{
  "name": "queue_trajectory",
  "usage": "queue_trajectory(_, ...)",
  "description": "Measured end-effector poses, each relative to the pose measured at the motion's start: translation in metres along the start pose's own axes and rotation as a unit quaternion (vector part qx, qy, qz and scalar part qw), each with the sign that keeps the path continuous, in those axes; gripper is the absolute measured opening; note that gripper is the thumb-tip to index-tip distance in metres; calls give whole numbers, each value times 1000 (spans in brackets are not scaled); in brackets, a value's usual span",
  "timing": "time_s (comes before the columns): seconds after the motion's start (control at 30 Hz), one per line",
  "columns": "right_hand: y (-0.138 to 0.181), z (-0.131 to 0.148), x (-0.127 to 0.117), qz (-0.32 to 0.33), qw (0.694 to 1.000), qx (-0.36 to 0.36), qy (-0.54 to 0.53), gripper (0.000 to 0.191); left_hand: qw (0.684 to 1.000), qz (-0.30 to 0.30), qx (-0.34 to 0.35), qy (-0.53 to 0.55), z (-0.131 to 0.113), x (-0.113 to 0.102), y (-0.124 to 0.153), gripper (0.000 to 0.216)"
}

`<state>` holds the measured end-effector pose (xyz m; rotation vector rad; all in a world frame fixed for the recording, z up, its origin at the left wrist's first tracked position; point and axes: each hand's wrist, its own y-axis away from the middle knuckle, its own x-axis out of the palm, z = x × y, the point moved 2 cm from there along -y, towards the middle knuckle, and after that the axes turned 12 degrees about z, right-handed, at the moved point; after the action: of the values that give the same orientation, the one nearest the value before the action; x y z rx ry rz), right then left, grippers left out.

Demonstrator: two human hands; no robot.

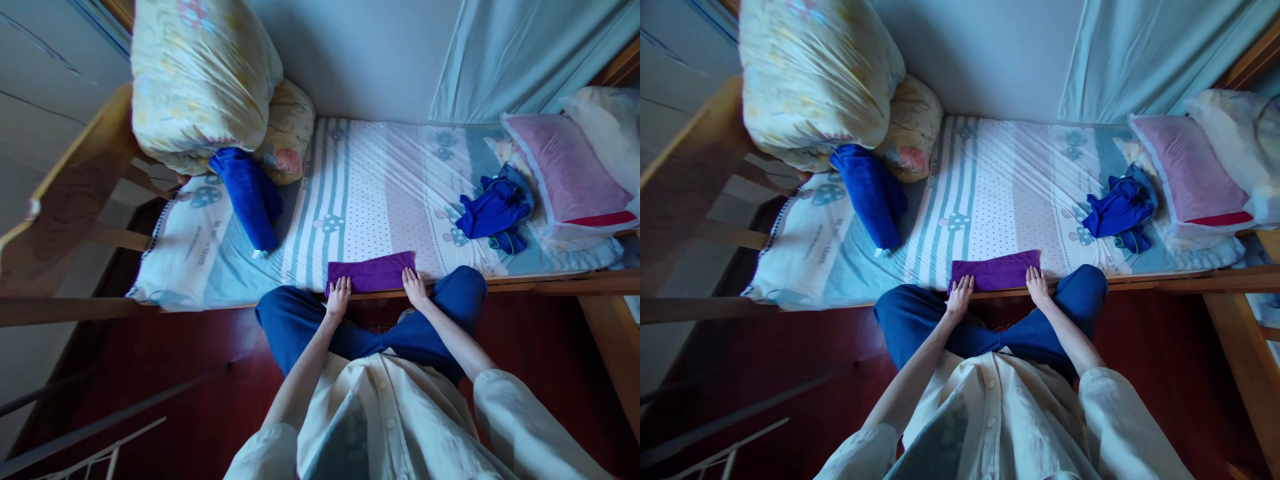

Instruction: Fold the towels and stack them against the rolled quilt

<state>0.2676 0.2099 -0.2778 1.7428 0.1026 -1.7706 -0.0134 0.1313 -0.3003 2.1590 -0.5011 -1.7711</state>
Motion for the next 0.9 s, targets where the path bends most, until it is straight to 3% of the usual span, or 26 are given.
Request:
queue_trajectory(0.17, -2, -14, -18, 41, 997, -14, -68, 58, 998, 5, 35, 45, 16, -12, 3, 64)
queue_trajectory(0.33, -15, -46, -35, 71, 968, -5, -242, 46, 981, -40, 41, 188, 47, -36, -7, 50)
queue_trajectory(0.47, -26, -60, -34, 51, 933, 24, -355, 34, 947, -85, -56, 306, 63, -43, -12, 34)
queue_trajectory(0.6, -40, -65, -25, -3, 902, 66, -427, 35, 911, -90, -149, 373, 69, -43, -18, 31)
queue_trajectory(0.73, -56, -65, -16, -26, 860, 85, -503, 38, 904, -70, -213, 365, 73, -44, -31, 30)
queue_trajectory(0.9, -69, -67, -14, -30, 853, 126, -505, 40, 903, -38, -249, 347, 78, -42, -46, 37)
